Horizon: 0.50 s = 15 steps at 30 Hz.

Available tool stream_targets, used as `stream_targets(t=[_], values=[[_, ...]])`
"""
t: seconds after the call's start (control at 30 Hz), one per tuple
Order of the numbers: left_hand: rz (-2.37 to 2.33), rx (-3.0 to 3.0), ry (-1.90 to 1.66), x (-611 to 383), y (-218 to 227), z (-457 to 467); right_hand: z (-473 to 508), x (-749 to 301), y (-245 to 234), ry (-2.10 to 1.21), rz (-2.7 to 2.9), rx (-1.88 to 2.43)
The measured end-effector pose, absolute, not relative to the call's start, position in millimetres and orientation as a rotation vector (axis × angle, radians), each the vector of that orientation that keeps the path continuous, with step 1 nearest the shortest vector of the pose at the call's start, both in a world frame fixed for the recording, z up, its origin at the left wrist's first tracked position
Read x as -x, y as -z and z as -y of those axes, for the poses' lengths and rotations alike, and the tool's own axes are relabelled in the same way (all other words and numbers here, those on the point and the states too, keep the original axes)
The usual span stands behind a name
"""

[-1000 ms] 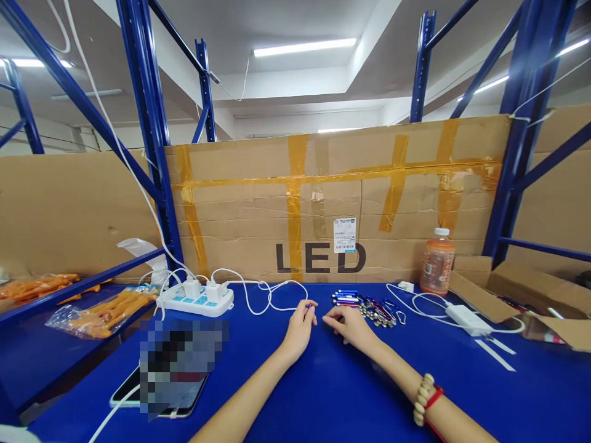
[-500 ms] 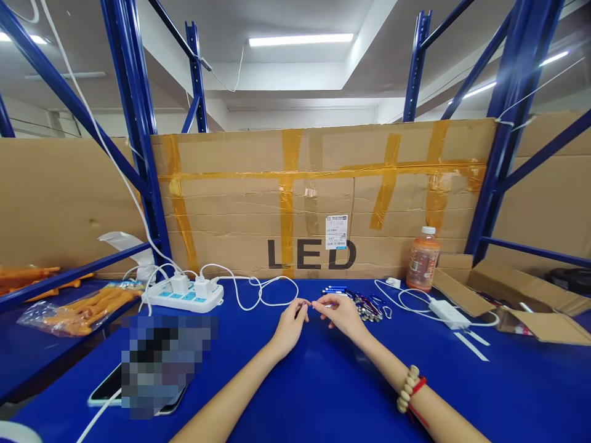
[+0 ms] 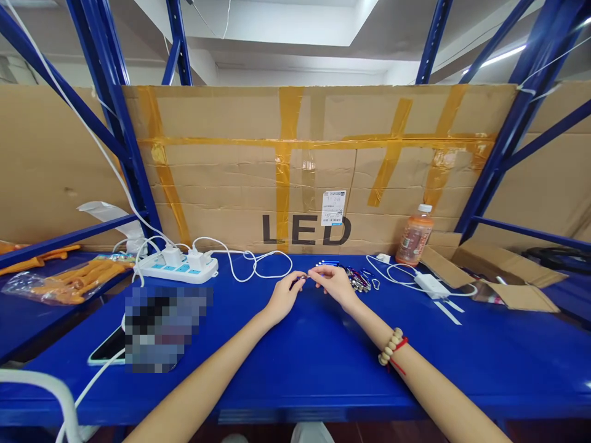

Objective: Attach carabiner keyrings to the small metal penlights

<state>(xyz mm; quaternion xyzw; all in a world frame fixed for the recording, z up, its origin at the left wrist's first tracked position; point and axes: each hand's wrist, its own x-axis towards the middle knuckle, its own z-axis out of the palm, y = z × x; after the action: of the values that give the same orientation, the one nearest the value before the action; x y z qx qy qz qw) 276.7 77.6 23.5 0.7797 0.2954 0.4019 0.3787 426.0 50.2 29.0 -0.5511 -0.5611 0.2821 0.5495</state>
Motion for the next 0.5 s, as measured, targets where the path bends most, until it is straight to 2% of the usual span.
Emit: stream_targets(t=[0.5], values=[[-0.629,-1.940,-1.132,-274.2,-28.4,-76.3,-42.1,-428.9,-43.4,-0.679,1.445,1.228]])
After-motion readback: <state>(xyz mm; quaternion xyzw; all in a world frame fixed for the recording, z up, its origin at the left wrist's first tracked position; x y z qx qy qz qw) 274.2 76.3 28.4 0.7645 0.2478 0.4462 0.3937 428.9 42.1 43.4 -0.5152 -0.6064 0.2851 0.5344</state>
